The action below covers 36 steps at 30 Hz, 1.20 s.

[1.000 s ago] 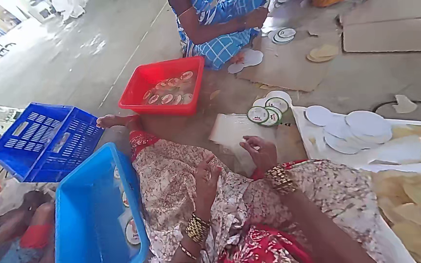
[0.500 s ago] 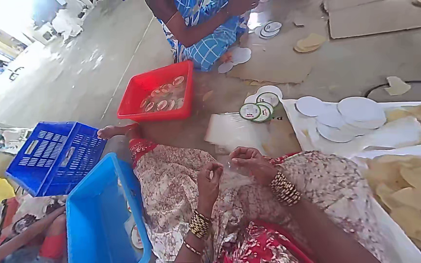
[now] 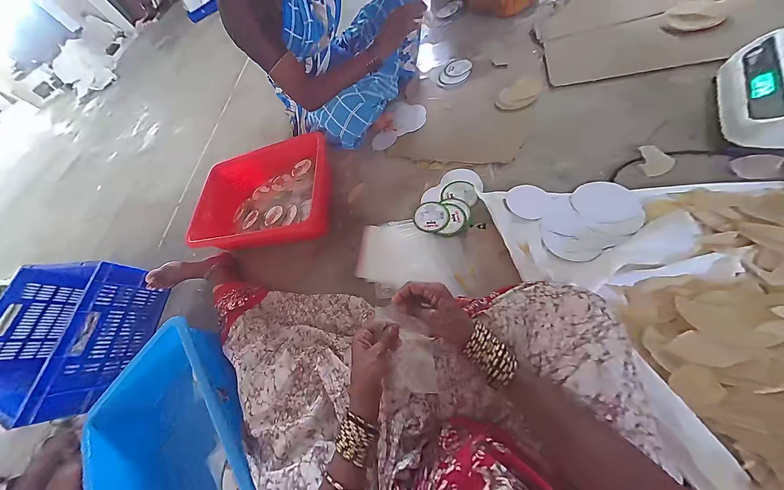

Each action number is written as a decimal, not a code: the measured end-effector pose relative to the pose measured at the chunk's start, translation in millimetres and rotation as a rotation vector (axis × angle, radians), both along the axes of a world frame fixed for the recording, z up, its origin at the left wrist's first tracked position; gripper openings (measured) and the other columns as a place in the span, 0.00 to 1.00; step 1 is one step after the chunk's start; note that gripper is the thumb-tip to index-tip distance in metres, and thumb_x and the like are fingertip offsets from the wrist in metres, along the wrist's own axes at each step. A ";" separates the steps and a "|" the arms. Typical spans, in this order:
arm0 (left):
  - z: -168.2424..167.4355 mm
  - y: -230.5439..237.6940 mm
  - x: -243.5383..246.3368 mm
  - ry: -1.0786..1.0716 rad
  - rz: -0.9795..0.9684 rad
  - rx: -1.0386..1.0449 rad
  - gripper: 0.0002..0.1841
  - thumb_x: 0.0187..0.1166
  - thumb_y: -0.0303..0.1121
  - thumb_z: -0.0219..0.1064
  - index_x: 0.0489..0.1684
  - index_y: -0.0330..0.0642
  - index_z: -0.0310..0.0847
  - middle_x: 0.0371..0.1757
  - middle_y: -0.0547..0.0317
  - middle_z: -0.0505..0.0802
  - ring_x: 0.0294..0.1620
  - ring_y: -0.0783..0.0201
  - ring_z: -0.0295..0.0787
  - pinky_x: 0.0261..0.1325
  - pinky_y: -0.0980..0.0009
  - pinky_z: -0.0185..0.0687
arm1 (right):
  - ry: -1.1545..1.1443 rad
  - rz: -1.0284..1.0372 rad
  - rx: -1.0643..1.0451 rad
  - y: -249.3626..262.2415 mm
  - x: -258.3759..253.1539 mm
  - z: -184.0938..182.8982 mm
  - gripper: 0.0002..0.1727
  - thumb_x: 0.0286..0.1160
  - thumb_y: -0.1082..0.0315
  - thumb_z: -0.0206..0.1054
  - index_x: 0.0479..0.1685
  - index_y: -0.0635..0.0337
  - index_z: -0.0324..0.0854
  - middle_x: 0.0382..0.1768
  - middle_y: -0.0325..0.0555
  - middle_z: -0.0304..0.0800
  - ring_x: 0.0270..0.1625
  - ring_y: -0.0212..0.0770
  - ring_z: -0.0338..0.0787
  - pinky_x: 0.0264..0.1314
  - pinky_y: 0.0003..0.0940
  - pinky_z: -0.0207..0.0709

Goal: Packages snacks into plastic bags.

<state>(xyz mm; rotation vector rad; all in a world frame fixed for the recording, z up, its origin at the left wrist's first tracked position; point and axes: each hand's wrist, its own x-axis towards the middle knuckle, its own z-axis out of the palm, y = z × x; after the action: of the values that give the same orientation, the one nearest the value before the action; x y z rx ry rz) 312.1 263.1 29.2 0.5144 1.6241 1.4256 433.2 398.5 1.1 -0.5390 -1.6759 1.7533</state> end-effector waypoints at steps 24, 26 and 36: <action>-57.6 -42.3 -3.0 0.178 0.222 -0.126 0.09 0.79 0.28 0.71 0.48 0.31 0.87 0.37 0.53 0.95 0.38 0.67 0.92 0.49 0.67 0.90 | -0.880 -0.517 0.184 180.0 8.9 -16.6 0.17 0.88 0.62 0.60 0.59 0.66 0.88 0.55 0.65 0.92 0.63 0.63 0.89 0.73 0.64 0.73; -58.3 -42.8 -3.0 0.176 0.223 -0.117 0.09 0.79 0.28 0.71 0.49 0.32 0.87 0.39 0.54 0.95 0.39 0.67 0.92 0.50 0.67 0.90 | -0.791 -0.623 0.125 179.1 12.0 -14.3 0.17 0.87 0.63 0.61 0.57 0.68 0.87 0.52 0.65 0.92 0.59 0.63 0.90 0.69 0.64 0.75; -56.8 -41.4 -3.0 0.157 0.217 -0.108 0.09 0.81 0.29 0.69 0.51 0.32 0.87 0.40 0.55 0.95 0.39 0.69 0.92 0.49 0.69 0.90 | -0.522 -0.870 0.608 115.1 79.6 44.9 0.17 0.85 0.65 0.58 0.52 0.72 0.85 0.45 0.65 0.92 0.50 0.61 0.93 0.56 0.61 0.82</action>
<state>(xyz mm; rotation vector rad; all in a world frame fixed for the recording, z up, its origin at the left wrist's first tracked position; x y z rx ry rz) 309.2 221.6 -27.6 0.4052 1.9196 1.4743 512.8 513.7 45.9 -1.2509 -1.7770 0.4683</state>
